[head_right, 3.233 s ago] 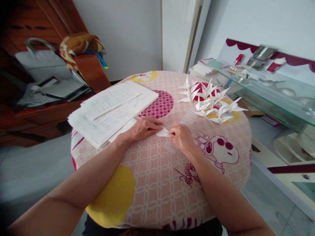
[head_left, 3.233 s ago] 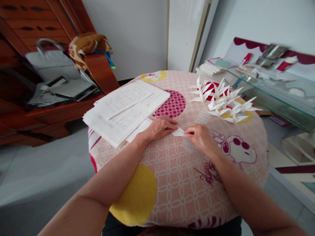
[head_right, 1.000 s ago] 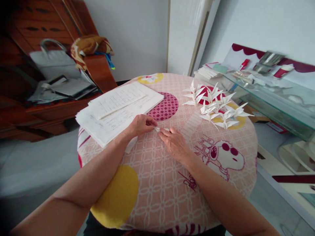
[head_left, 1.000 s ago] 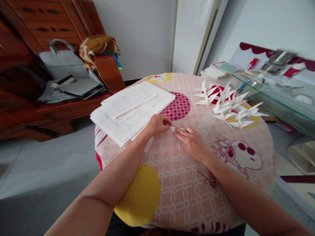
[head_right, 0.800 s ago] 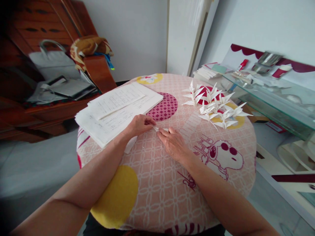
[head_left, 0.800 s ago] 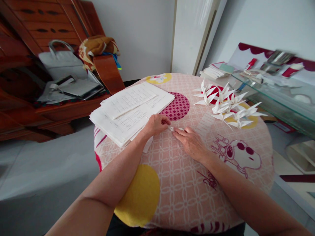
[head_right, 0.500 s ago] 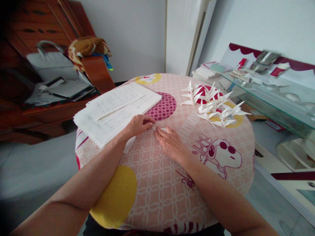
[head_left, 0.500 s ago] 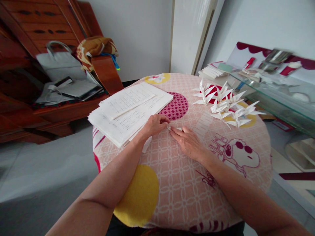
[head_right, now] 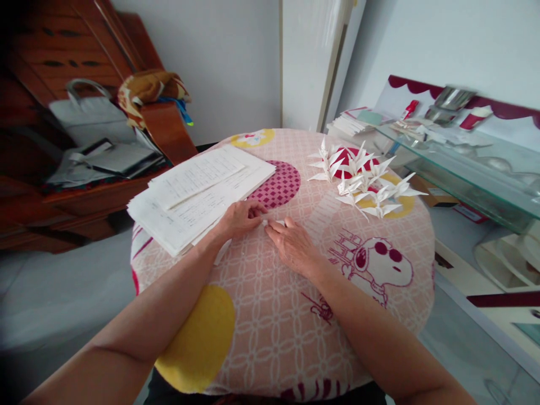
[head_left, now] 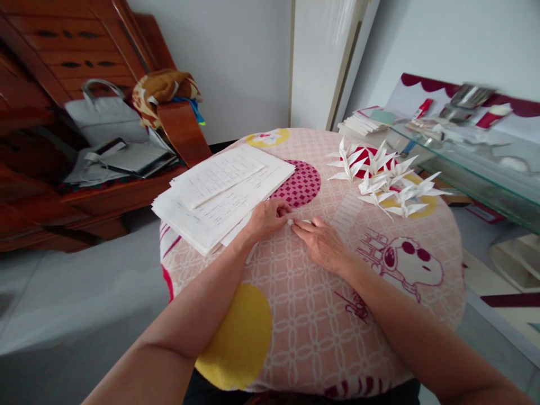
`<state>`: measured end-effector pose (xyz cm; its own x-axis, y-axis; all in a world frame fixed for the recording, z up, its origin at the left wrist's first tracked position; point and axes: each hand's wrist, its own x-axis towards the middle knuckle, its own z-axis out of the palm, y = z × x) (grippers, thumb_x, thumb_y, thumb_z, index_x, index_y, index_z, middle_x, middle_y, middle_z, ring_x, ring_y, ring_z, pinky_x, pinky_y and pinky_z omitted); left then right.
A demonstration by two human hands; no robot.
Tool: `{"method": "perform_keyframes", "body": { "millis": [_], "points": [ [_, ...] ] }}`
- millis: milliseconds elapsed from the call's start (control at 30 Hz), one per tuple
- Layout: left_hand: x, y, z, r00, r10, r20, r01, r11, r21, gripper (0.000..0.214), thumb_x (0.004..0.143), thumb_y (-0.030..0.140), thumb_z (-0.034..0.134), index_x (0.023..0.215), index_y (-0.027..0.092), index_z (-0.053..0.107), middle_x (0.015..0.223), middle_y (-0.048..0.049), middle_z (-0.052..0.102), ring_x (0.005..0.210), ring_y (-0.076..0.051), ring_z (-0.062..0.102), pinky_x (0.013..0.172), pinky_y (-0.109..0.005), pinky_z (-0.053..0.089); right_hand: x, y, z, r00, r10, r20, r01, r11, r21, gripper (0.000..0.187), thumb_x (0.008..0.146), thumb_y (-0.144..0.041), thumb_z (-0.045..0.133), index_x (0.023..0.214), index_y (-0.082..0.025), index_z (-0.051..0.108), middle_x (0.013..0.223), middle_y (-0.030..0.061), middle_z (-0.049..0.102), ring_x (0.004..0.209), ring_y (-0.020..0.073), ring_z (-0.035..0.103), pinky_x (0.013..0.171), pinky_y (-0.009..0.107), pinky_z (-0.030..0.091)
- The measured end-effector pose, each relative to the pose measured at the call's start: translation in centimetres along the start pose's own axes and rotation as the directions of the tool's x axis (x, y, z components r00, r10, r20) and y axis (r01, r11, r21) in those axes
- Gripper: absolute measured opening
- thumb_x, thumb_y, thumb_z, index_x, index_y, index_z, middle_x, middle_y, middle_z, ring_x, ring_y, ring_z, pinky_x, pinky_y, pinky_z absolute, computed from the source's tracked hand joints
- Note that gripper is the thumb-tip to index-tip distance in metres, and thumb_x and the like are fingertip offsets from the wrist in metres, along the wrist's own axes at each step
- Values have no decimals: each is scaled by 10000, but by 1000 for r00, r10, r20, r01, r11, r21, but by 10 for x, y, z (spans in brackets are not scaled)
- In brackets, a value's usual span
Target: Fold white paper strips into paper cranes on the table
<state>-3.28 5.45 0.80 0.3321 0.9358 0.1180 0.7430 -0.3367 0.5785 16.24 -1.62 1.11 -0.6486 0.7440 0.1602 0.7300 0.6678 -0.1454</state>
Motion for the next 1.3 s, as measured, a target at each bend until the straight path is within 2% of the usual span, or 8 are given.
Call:
{"method": "perform_keyframes", "body": {
  "millis": [133,400,600,833,900,1033,1167,1300],
  "points": [
    [0,-1,-3,1000,-14,-14,14,1000,4,304,716,141,578,961,165,755,751,0,718,651,-126,613,631,-226,458,-1,3,1,1000,-14,-10,14,1000,5,456,974,-89,362,1360,-110,603,1389,153,613,978,267,504,834,403,456],
    [2,5,5,997,-48,-61,51,998,47,255,709,278,711,935,167,753,748,-5,709,645,-140,601,624,-248,446,0,2,4,1000,-8,-10,7,999,-35,431,973,-96,383,1329,-119,625,1382,136,621,961,259,505,835,390,451],
    [5,4,3,996,-87,3,87,996,-5,279,688,140,651,948,155,750,725,0,696,631,-127,595,612,-233,439,-2,1,1,1000,-17,-21,16,999,-43,439,981,-92,374,1343,-116,621,1422,120,606,948,255,503,851,383,447],
    [1,5,-3,998,-67,4,67,996,-63,326,671,49,565,930,139,743,726,8,684,633,-113,580,593,-214,435,-2,7,3,999,-34,-31,34,999,-7,442,980,-68,356,1293,-137,660,1395,129,625,913,225,534,867,381,445],
    [-2,9,-4,999,-29,-34,27,996,-82,339,673,30,553,934,128,747,755,5,689,652,-112,579,613,-214,443,-1,7,3,999,-36,-30,36,999,-7,445,983,-68,351,1301,-135,654,1404,131,620,925,224,542,874,381,445],
    [-5,15,4,986,122,-115,-138,981,-139,332,684,27,564,949,140,731,835,-12,707,698,-108,589,661,-216,473,0,6,3,999,-51,-3,51,999,-15,434,979,-58,360,1302,-111,645,1383,139,631,960,226,552,905,381,438],
    [-4,12,17,985,170,-4,-169,973,-159,258,695,22,552,877,136,695,781,-13,701,663,-105,599,643,-215,476,0,11,1,999,-22,29,22,1000,4,364,995,-115,413,1249,-136,672,1240,115,692,959,236,543,894,376,441],
    [-3,5,20,979,204,-2,-202,966,-163,205,739,50,566,873,149,686,805,-14,703,690,-109,608,651,-214,476,-4,24,-3,988,-111,110,107,993,40,307,975,-74,438,1098,-142,711,1281,100,673,938,203,574,930,375,432]
  ]
}}
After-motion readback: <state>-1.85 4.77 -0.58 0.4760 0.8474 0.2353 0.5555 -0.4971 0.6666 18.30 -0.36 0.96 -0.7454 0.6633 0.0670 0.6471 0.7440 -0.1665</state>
